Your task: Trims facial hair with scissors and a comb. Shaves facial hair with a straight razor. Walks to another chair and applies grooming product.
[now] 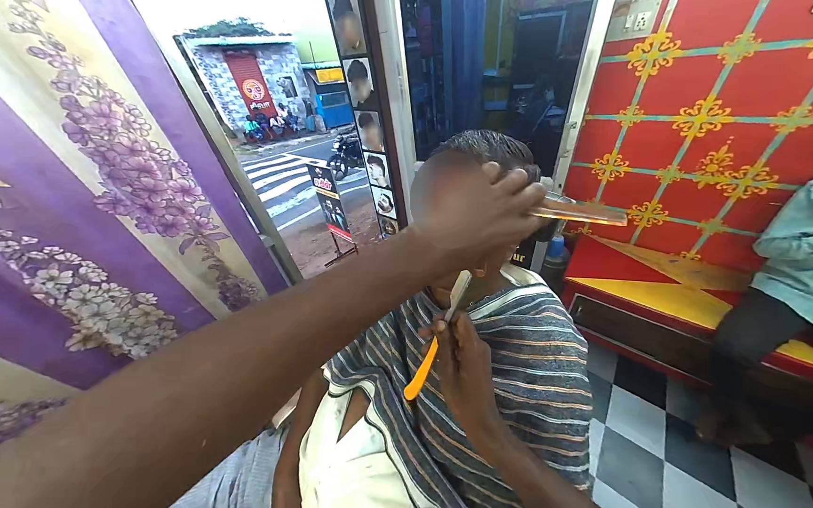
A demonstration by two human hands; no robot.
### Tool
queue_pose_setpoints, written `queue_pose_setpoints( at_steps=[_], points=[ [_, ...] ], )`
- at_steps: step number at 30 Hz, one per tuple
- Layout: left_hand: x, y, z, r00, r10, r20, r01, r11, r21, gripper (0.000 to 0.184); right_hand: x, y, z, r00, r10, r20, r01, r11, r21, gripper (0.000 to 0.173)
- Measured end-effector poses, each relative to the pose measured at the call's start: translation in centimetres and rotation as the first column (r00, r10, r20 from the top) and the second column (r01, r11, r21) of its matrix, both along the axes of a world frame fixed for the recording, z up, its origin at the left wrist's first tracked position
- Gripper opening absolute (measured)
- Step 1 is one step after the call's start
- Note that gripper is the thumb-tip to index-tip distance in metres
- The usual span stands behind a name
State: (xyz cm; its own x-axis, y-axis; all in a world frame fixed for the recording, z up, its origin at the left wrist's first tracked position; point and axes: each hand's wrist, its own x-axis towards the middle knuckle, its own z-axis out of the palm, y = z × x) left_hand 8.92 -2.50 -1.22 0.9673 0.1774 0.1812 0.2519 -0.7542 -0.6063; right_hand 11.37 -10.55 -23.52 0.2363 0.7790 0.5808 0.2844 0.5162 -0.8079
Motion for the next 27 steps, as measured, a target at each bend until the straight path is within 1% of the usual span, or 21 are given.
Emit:
queue_pose_setpoints(
  at_steps=[2,3,8,12,14,19,27],
  points=[
    [1.5,0.2,-0.2,0.993,-0.006,-0.122,0.011,0.999,0.043,0.046,-0.3,0.5,0.2,0.999,-0.034,0.004,0.034,0.999,-0.005,0.017],
    [2.0,0.4,-0.4,0.987,-0.003,-0.158,0.014,0.998,0.069,0.043,-0.3,0.7,0.3,0.999,-0.045,0.004,0.046,0.999,-0.021,0.017],
    [3.2,0.8,-1.7,0.973,0.038,-0.226,-0.005,0.990,0.142,0.038,-0.4,1.2,0.4,0.997,-0.076,0.016,0.077,0.994,-0.079,0.015],
    [3.5,1.1,-2.2,0.966,0.044,-0.256,-0.004,0.988,0.157,0.041,-0.5,1.5,0.2,0.996,-0.089,-0.002,0.088,0.992,-0.085,0.015],
    [3.6,1.3,-2.2,0.964,0.043,-0.264,-0.003,0.989,0.151,0.040,-0.5,1.6,0.2,0.996,-0.088,-0.015,0.086,0.992,-0.091,0.014],
    [4.0,2.2,-2.0,0.975,-0.048,-0.217,0.081,0.986,0.146,0.032,-0.3,2.0,0.3,0.993,-0.113,-0.016,0.111,0.988,-0.107,0.016],
    [4.1,2.3,-1.3,0.975,-0.048,-0.216,0.078,0.989,0.128,0.037,0.0,2.6,0.6,0.996,-0.076,-0.038,0.070,0.987,-0.143,0.014]
  ],
)
